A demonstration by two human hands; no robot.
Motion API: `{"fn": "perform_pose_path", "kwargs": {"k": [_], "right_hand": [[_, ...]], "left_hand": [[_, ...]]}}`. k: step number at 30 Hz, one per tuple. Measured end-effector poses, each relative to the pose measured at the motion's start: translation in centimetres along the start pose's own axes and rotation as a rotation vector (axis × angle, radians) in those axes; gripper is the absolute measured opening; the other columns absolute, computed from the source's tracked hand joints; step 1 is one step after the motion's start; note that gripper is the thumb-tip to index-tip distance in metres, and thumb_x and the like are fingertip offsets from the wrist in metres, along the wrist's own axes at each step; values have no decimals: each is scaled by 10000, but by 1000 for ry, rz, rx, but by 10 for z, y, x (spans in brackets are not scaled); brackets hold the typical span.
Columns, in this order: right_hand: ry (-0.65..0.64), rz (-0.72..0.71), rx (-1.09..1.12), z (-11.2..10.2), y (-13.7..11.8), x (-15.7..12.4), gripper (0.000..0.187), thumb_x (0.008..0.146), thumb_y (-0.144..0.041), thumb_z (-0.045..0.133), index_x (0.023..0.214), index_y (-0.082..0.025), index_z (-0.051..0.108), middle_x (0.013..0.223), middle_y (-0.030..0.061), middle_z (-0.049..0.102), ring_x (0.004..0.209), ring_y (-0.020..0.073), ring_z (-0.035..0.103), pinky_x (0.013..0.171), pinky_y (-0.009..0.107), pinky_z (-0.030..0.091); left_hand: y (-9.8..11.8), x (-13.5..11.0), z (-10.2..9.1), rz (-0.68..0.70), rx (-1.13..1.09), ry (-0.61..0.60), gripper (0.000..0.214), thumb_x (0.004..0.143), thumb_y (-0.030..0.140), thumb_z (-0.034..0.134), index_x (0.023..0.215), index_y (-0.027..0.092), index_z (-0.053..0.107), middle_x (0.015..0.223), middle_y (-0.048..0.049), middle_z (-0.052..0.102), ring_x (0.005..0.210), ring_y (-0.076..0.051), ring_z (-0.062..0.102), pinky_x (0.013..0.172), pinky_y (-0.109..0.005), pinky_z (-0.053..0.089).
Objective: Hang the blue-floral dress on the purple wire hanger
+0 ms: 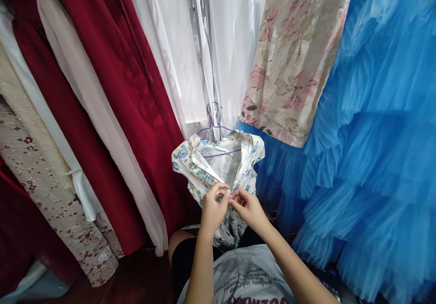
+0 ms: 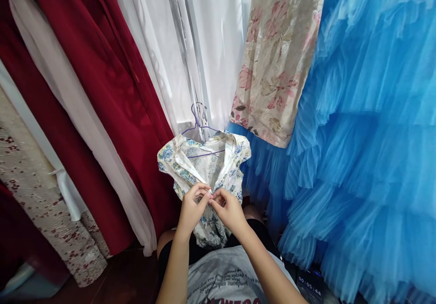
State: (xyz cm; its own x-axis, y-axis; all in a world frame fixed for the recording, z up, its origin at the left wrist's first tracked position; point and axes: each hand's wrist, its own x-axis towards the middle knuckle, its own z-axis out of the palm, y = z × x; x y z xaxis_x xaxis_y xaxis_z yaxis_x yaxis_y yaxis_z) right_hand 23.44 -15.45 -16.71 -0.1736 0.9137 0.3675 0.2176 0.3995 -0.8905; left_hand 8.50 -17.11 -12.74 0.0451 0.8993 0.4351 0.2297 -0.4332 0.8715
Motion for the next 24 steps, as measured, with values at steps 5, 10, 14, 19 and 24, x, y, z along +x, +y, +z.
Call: {"fn": "perform_pose_path", "kwargs": {"k": [5, 10, 14, 19, 24], "right_hand": [[4, -11, -30, -1, 4, 2, 176, 851, -314, 671, 987, -212, 622, 746, -6, 653, 656, 177, 589, 614, 280, 412], [76, -50, -82, 5, 4, 3, 177, 931, -343, 557, 841, -205, 621, 703, 6, 629, 637, 173, 566, 602, 278, 391], [98, -48, -155, 12, 5, -1, 142, 895, -294, 571, 780, -209, 566, 646, -20, 576, 606, 160, 538, 601, 269, 377], [77, -28, -189, 18, 17, -10, 139, 873, -257, 545, 744, -212, 521, 623, -33, 539, 589, 150, 526, 594, 258, 362], [134, -35, -186, 11, 25, -7, 150, 885, -289, 541, 756, -213, 523, 623, -32, 531, 584, 148, 518, 588, 253, 357]], "left_hand": [[0, 3, 10, -105, -181, 72, 131, 870, 234, 640, 989, 192, 604, 822, -44, 733, 827, -204, 713, 748, -279, 516], [-5, 1, 20, -228, -403, 146, 265, 798, 282, 736, 977, 182, 567, 771, -49, 730, 675, -152, 665, 635, -228, 472], [-6, 11, 21, -288, -587, 266, 380, 716, 283, 801, 936, 190, 506, 778, -49, 736, 593, -98, 601, 555, -175, 407], [15, 54, 7, -203, -630, 353, 467, 646, 258, 837, 944, 194, 483, 775, -54, 741, 577, -82, 594, 544, -154, 406], [46, 114, -5, -79, -572, 320, 472, 627, 231, 823, 954, 202, 484, 709, -30, 719, 548, -100, 608, 501, -153, 396]]}}
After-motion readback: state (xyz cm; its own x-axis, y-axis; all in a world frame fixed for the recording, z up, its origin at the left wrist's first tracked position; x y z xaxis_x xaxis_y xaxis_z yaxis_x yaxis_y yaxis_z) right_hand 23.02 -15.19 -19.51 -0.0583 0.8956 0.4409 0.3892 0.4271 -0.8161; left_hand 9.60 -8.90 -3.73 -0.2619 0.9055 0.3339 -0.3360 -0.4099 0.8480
